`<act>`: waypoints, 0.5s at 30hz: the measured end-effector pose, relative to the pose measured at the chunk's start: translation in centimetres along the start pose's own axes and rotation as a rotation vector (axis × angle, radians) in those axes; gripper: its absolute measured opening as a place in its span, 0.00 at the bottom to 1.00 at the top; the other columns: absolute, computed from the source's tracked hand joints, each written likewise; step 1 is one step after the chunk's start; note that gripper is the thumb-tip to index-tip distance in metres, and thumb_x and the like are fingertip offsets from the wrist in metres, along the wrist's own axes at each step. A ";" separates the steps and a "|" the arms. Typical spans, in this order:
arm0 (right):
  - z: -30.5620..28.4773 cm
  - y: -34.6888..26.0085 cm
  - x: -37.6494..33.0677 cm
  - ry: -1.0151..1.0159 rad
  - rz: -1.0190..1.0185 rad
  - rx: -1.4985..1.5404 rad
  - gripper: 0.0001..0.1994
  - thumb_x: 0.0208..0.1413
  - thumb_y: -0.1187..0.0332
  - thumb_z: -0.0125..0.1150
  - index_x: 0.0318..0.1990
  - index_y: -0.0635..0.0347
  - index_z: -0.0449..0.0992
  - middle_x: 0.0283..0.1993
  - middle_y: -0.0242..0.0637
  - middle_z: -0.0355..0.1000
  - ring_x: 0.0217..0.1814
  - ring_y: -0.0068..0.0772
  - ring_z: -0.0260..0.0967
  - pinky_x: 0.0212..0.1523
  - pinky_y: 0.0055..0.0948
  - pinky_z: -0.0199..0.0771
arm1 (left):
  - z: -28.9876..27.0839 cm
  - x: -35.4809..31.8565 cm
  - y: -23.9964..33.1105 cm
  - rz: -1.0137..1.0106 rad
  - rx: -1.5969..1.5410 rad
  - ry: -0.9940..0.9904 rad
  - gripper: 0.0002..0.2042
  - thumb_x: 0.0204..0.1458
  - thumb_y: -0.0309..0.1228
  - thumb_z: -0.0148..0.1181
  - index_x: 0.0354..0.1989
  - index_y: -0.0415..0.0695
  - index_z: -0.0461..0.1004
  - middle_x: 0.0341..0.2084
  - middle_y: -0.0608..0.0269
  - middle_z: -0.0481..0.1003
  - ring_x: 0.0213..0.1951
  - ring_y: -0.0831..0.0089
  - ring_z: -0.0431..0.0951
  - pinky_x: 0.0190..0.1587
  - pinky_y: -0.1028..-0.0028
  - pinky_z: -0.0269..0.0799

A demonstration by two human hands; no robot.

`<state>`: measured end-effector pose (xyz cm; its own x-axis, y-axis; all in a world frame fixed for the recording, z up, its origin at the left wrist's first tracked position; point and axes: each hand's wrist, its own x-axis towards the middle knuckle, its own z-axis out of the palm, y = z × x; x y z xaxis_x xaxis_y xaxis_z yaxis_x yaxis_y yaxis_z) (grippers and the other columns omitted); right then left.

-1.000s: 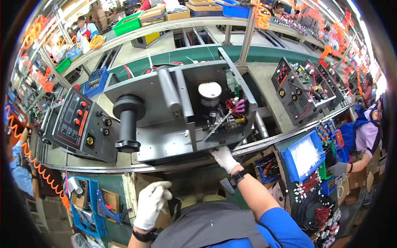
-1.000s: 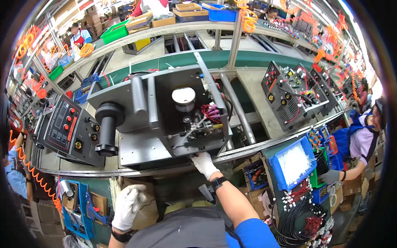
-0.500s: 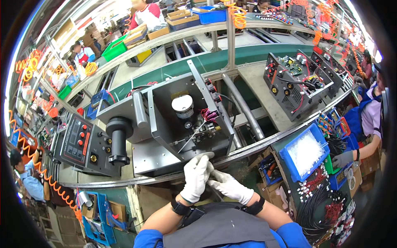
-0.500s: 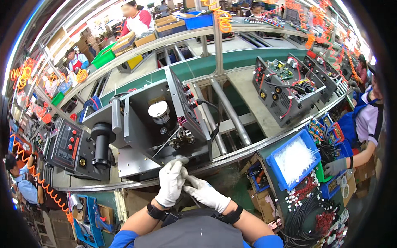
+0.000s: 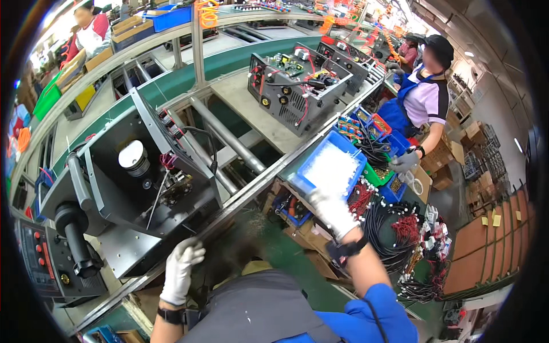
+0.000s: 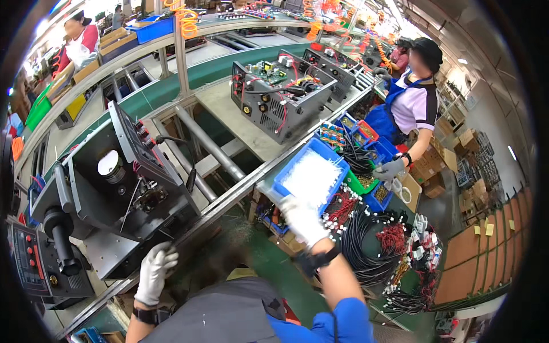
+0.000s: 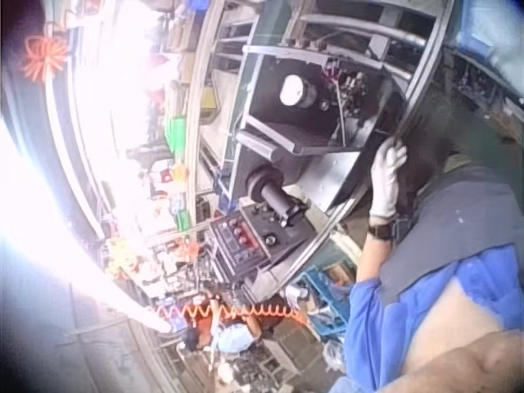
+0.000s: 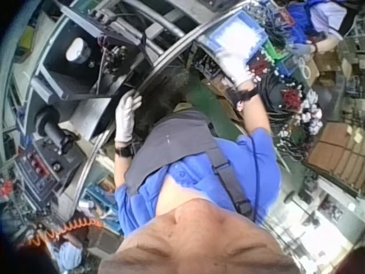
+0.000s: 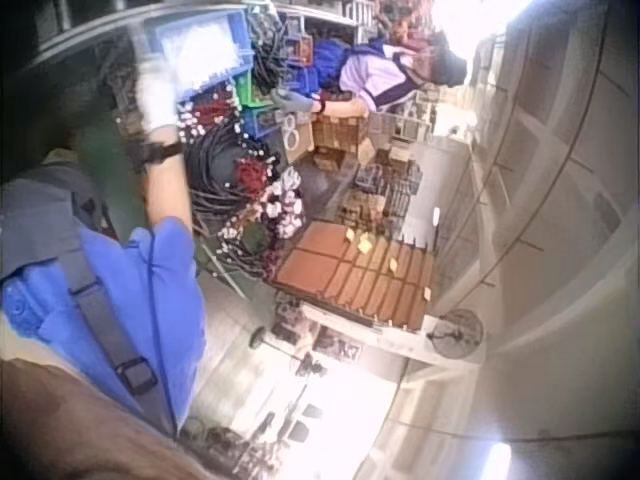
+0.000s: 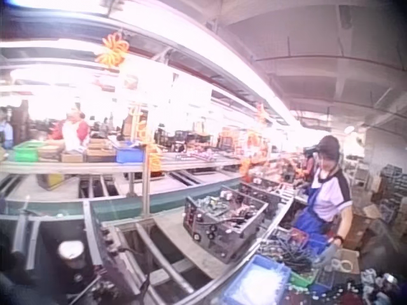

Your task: The recorder is assembling internal components and housing parts of a welding machine on a production line.

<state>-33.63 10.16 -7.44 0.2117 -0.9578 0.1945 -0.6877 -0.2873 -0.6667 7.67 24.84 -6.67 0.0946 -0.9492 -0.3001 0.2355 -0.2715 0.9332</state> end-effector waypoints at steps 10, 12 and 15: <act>0.6 -1.3 8.2 -0.150 -0.108 -0.253 0.35 0.58 0.55 0.61 0.69 0.63 0.59 0.70 0.52 0.58 0.74 0.52 0.52 0.73 0.41 0.49 | -7.7 -7.1 -5.8 -0.134 -0.057 0.449 0.24 0.62 0.40 0.57 0.59 0.34 0.66 0.48 0.51 0.75 0.44 0.69 0.78 0.46 0.72 0.76; 3.6 -5.5 9.6 -0.211 -0.304 -0.090 0.36 0.56 0.56 0.62 0.69 0.64 0.58 0.69 0.53 0.59 0.72 0.53 0.54 0.72 0.41 0.52 | -8.1 -7.5 -5.5 -0.121 -0.066 0.506 0.24 0.62 0.39 0.57 0.60 0.35 0.65 0.51 0.49 0.74 0.44 0.70 0.78 0.47 0.72 0.75; 7.1 -11.5 11.8 -0.271 -0.487 0.113 0.41 0.51 0.64 0.69 0.71 0.65 0.54 0.71 0.51 0.56 0.73 0.50 0.53 0.72 0.39 0.51 | -8.6 -8.1 -4.9 -0.103 -0.060 0.625 0.25 0.61 0.38 0.58 0.61 0.35 0.65 0.51 0.52 0.74 0.46 0.71 0.77 0.48 0.73 0.74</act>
<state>-18.31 2.18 -2.58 0.6671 -0.6742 0.3170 -0.3902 -0.6787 -0.6221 14.08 35.26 -10.53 0.6108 -0.6420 -0.4634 0.3255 -0.3299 0.8861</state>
